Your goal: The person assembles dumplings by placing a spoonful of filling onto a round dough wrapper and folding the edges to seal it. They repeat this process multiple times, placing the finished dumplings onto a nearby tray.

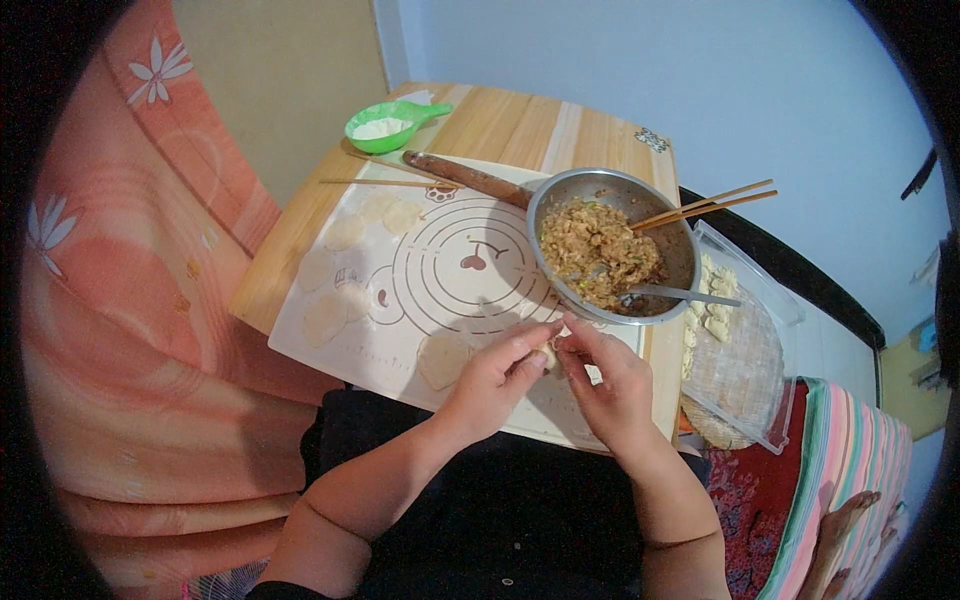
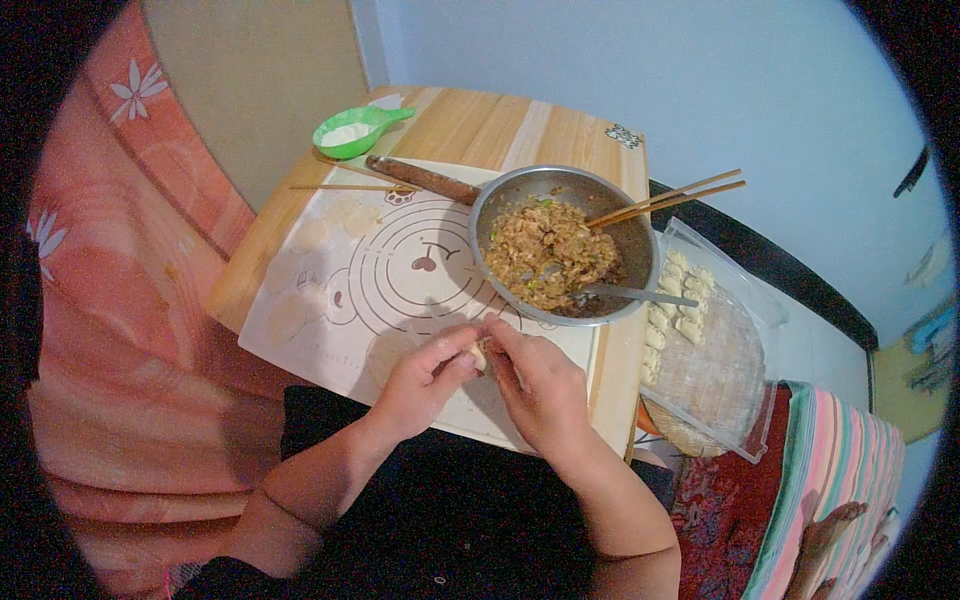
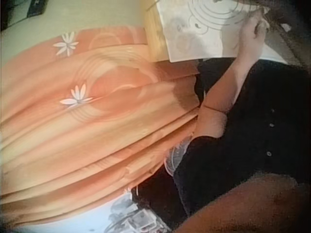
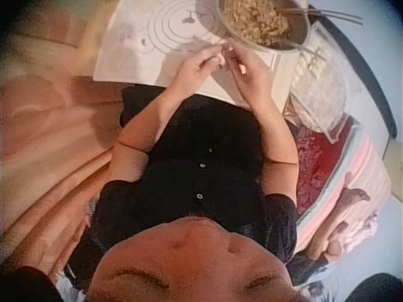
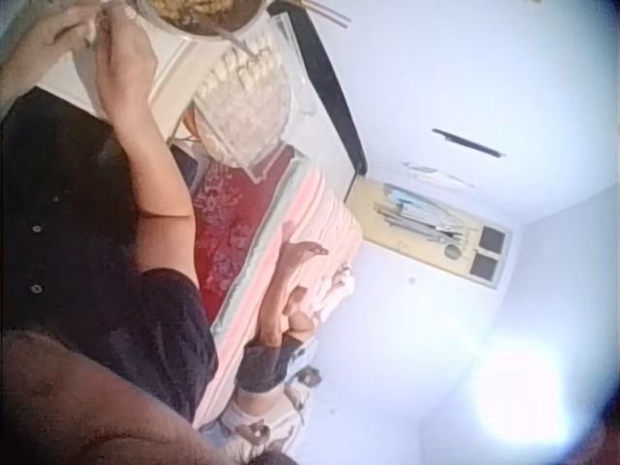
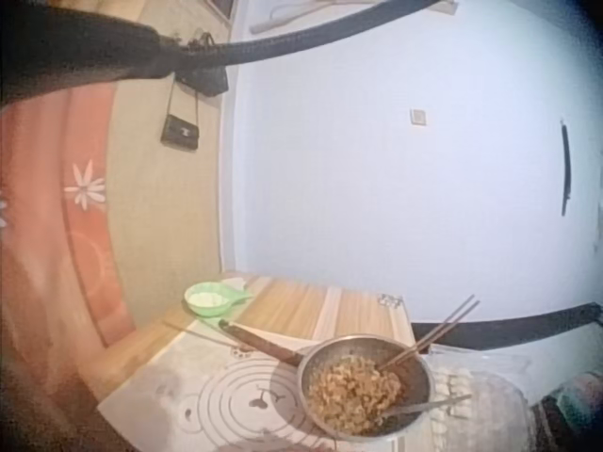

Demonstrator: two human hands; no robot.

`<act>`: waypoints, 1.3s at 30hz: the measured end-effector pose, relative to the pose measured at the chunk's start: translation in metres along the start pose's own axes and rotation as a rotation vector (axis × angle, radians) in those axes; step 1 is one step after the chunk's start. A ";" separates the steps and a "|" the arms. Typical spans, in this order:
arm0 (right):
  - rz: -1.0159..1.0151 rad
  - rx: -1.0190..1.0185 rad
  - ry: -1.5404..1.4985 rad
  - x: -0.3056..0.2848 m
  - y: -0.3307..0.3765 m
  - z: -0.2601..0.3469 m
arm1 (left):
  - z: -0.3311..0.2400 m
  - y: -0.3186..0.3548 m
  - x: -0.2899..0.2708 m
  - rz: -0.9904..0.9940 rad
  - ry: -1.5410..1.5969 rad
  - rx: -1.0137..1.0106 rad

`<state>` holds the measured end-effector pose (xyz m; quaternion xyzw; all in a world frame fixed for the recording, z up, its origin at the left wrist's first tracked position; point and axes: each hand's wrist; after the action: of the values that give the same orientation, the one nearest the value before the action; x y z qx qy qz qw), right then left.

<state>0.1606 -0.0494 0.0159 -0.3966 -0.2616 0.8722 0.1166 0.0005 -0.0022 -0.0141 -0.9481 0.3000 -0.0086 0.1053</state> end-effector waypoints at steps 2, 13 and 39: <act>-0.001 -0.133 0.098 -0.001 0.000 -0.002 | 0.001 0.000 -0.001 0.039 -0.104 0.039; -0.032 0.112 -0.170 -0.001 -0.002 0.007 | -0.004 -0.003 -0.005 -0.033 0.173 -0.011; -0.063 -0.052 -0.008 -0.005 -0.003 0.009 | -0.019 0.001 0.001 -0.035 0.058 0.031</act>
<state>0.1573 -0.0522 0.0260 -0.3877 -0.2970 0.8625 0.1324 -0.0002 -0.0072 0.0042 -0.9507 0.2863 -0.0427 0.1112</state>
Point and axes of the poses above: each hand's wrist, its own y-axis away from the middle knuckle, its own x-axis out of the palm, z = x × y, and after that the axes turned 4 degrees about y, right-handed
